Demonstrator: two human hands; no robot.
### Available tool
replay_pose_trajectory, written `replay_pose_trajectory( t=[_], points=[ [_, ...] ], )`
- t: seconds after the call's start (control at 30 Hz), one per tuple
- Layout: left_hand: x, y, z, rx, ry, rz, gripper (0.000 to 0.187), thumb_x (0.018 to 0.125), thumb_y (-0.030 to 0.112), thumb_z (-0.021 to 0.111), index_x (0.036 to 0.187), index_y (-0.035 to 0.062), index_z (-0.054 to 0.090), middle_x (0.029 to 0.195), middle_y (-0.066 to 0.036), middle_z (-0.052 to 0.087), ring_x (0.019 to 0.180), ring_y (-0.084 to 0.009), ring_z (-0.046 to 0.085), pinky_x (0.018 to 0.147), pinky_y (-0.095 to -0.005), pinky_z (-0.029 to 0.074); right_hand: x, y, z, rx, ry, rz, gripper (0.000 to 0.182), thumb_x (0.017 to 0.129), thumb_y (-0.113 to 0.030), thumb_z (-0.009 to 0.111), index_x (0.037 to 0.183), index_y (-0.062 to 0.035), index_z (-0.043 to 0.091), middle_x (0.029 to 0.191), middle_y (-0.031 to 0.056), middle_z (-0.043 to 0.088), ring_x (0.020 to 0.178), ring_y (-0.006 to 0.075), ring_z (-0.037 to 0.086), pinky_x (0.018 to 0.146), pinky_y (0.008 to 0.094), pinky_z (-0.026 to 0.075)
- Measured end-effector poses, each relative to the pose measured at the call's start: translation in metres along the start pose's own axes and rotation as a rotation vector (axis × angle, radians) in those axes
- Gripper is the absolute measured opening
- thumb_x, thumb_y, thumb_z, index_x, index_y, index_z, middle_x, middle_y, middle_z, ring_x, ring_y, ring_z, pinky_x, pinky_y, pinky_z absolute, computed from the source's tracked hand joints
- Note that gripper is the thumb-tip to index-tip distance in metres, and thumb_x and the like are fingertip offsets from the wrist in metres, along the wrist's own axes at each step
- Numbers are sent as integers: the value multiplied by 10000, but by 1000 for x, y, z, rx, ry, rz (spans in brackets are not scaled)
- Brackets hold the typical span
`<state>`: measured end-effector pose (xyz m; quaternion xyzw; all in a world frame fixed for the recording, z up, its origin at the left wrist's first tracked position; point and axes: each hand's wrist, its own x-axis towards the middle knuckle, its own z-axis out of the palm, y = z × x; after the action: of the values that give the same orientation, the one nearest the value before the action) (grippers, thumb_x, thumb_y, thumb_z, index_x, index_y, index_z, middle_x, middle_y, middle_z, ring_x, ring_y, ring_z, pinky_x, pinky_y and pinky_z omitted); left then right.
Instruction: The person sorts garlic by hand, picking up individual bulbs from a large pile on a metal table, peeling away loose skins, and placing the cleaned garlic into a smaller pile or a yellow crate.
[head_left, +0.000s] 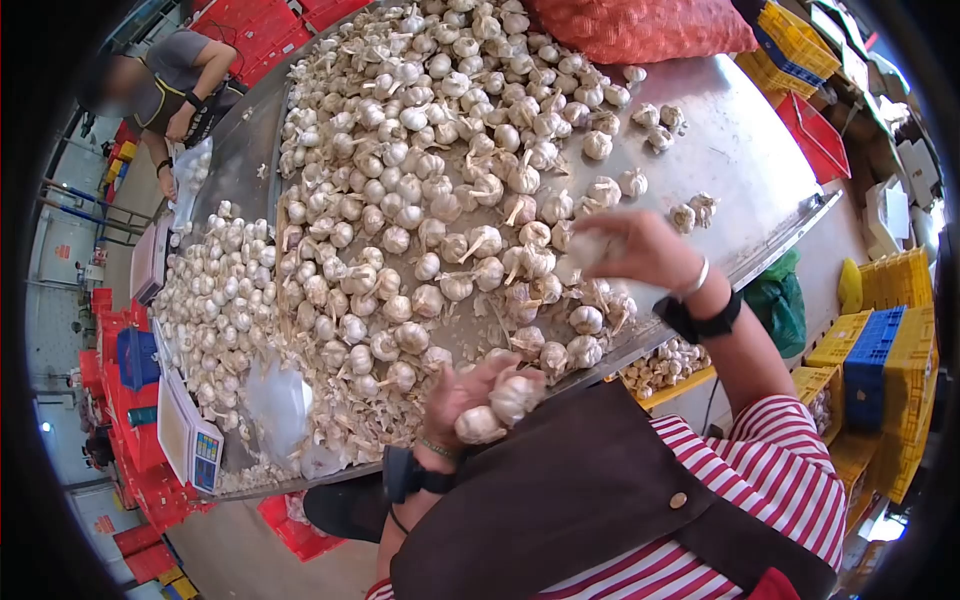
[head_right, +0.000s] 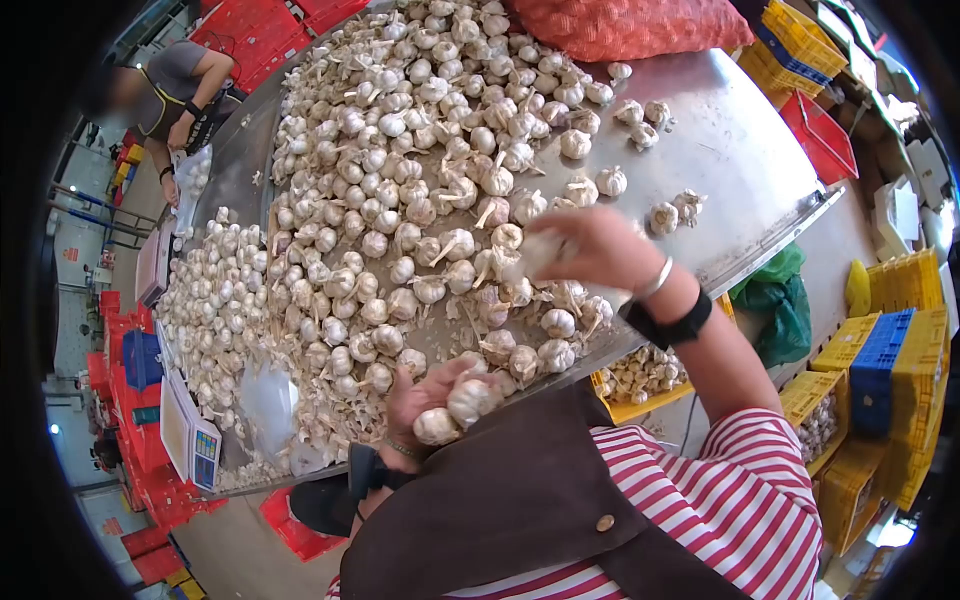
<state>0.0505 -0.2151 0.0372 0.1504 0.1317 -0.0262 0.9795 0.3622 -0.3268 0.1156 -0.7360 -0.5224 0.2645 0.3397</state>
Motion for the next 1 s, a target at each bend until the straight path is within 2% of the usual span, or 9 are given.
replay_pose_trajectory(
  t=[0.27,0.37,0.5,0.6,0.63,0.73,0.83,0.9,1.0],
  points=[
    [5,-4,15,154,352,37,1060,764,865,374,1461,70,295,1336,-202,491,1204,-338,534,974,-370,473,-21,-64,118,124,-155,-557,713,761,-312,768,1358,-84,454,1314,189,487,1169,352,521,953,431,463],
    [-7,-16,-14,-128,4,260,1003,781,818,449,1429,61,331,1271,-204,519,1084,-317,578,828,-410,529,1,-43,126,372,-108,-473,635,809,-316,740,1335,-73,481,1269,178,530,1162,375,523,993,440,430],
    [-27,39,-19,-361,-136,573,826,757,625,704,1403,215,392,1225,-173,507,1131,-372,484,813,-466,550,26,-4,107,-312,-228,-187,377,747,-115,678,1113,-65,604,1046,122,599,997,347,578,839,417,496],
    [-84,133,-17,46,217,886,741,800,534,708,1296,50,446,1232,-123,487,1128,-269,505,937,-435,502,31,17,99,-683,-342,-290,382,746,-150,701,1111,-73,618,1041,92,609,1000,290,594,823,400,513],
    [-109,166,-15,-505,-96,698,694,840,543,646,1303,63,452,1284,-126,483,1157,-294,521,990,-492,459,30,19,101,-683,-340,-296,382,746,-150,701,1111,-73,618,1041,92,609,1000,290,594,823,400,513],
    [-172,252,-32,235,1014,1072,574,901,478,571,1317,94,480,1404,-146,434,1270,-320,467,1058,-531,365,25,28,117,-773,-365,-324,340,708,-154,718,1034,-85,649,1023,78,617,1005,264,598,796,373,516],
    [-154,243,-29,738,1335,1123,458,917,328,561,1309,96,514,1250,-84,547,1145,-247,549,951,-417,477,22,40,131,-847,-350,-292,338,683,-151,725,1011,-99,665,1004,83,647,986,245,626,772,348,521],
    [-109,212,-38,1063,1132,962,387,890,48,539,1276,47,549,1212,-95,579,1116,-208,575,939,-312,481,31,42,130,-885,-454,-232,337,676,-154,722,1005,-94,674,952,117,676,939,248,657,748,355,530],
    [-14,128,-2,1519,855,421,282,861,81,651,1140,44,629,1111,-68,648,1019,-182,629,860,-290,529,34,18,89,-641,-485,-54,305,682,-184,727,963,-77,680,900,134,691,862,270,675,727,358,532]
  ],
)
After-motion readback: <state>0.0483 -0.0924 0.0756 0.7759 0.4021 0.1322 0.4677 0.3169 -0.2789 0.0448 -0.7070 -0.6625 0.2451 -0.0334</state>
